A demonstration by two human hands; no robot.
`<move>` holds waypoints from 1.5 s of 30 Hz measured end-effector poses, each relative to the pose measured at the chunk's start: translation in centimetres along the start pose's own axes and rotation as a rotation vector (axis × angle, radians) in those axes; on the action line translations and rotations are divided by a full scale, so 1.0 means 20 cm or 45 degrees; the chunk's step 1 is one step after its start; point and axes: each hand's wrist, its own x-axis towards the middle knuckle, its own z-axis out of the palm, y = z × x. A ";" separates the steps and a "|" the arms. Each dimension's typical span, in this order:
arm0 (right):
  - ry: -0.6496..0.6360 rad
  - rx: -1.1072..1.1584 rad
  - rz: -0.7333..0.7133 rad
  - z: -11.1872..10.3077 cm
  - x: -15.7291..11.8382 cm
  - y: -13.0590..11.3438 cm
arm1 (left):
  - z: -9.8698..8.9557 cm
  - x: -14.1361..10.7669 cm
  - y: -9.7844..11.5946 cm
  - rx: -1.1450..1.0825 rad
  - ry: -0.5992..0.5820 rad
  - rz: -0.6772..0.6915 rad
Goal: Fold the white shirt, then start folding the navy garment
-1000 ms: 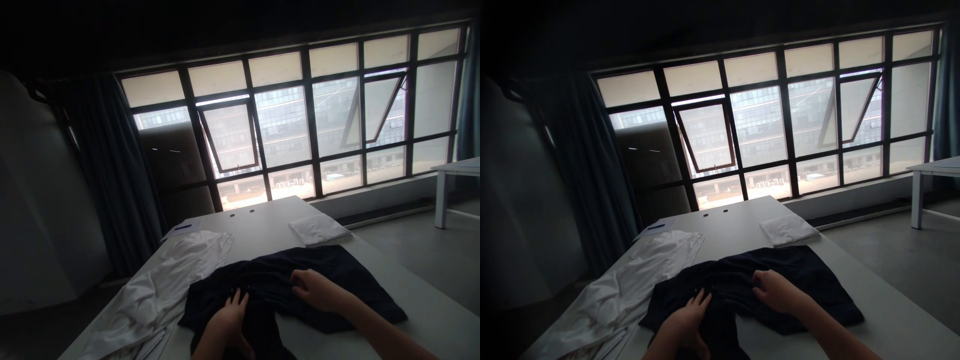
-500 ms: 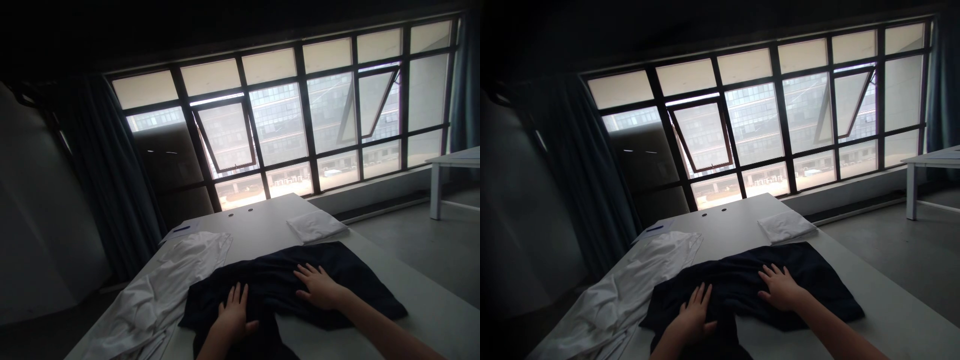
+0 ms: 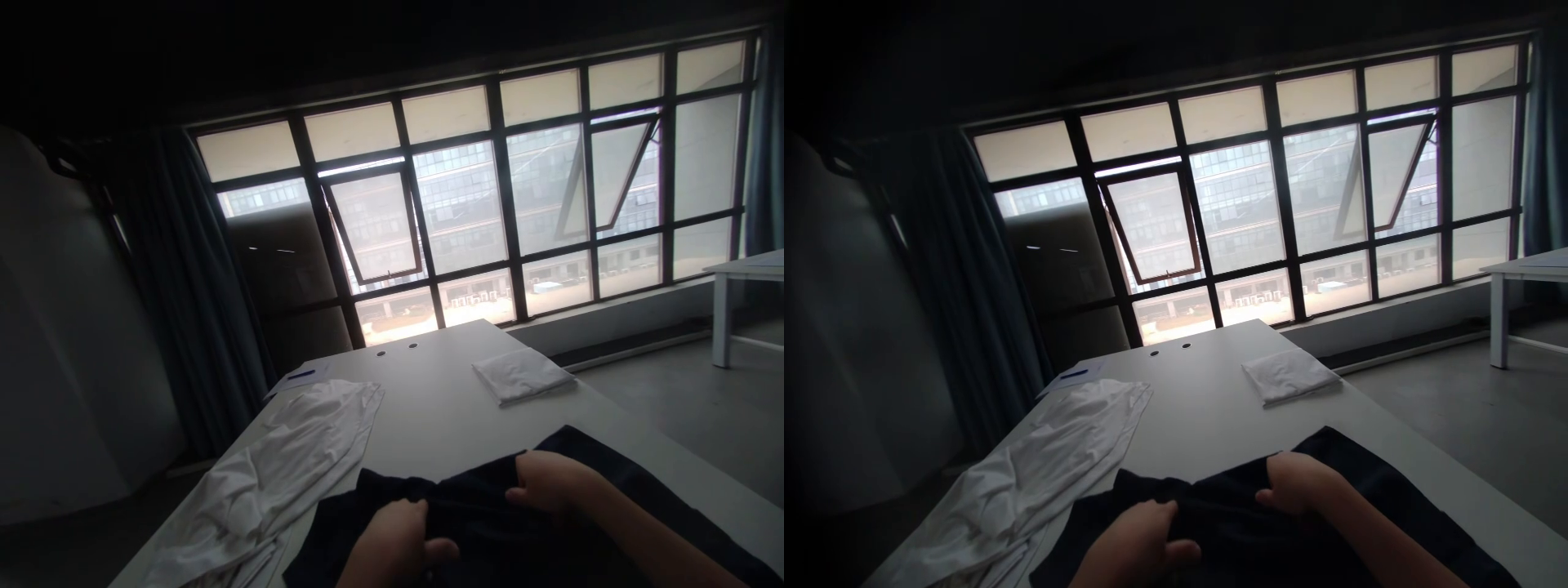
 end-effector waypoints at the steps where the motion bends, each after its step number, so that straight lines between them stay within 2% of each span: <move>1: 0.036 -0.008 -0.013 0.00 0.00 -0.02 | 0.00 0.01 0.00 0.037 0.005 0.012; 4: 0.286 -0.042 -0.139 0.03 0.02 -0.10 | 0.07 0.12 0.01 0.146 0.126 0.047; 7: 0.503 0.001 -0.306 0.14 0.10 -0.16 | 0.25 0.26 -0.03 0.133 0.396 0.143; 9: 0.559 0.011 -0.391 0.24 0.17 -0.16 | 0.37 0.34 -0.08 0.069 0.430 0.163; 12: 0.584 -0.016 -0.285 0.37 0.26 -0.10 | 0.47 0.39 -0.13 -0.019 0.423 0.166; 15: 0.587 -0.012 -0.220 0.42 0.31 -0.05 | 0.45 0.39 -0.14 -0.063 0.478 0.200; 20: 0.642 -0.013 -0.396 0.41 0.29 -0.05 | 0.38 0.37 -0.08 0.003 0.524 0.246; 26: 0.699 0.016 -0.515 0.41 0.25 -0.11 | 0.37 0.36 -0.06 0.040 0.513 0.285; 33: 0.573 -0.055 -0.395 0.42 0.24 -0.12 | 0.37 0.36 -0.04 0.036 0.447 0.335; 36: 0.560 0.010 -0.414 0.41 0.24 -0.12 | 0.37 0.36 -0.03 0.052 0.479 0.358; 41: 0.648 0.175 -0.457 0.40 0.22 -0.12 | 0.37 0.36 -0.03 0.081 0.548 0.355; 45: 0.735 0.104 -0.410 0.41 0.25 -0.12 | 0.37 0.36 -0.03 0.110 0.542 0.355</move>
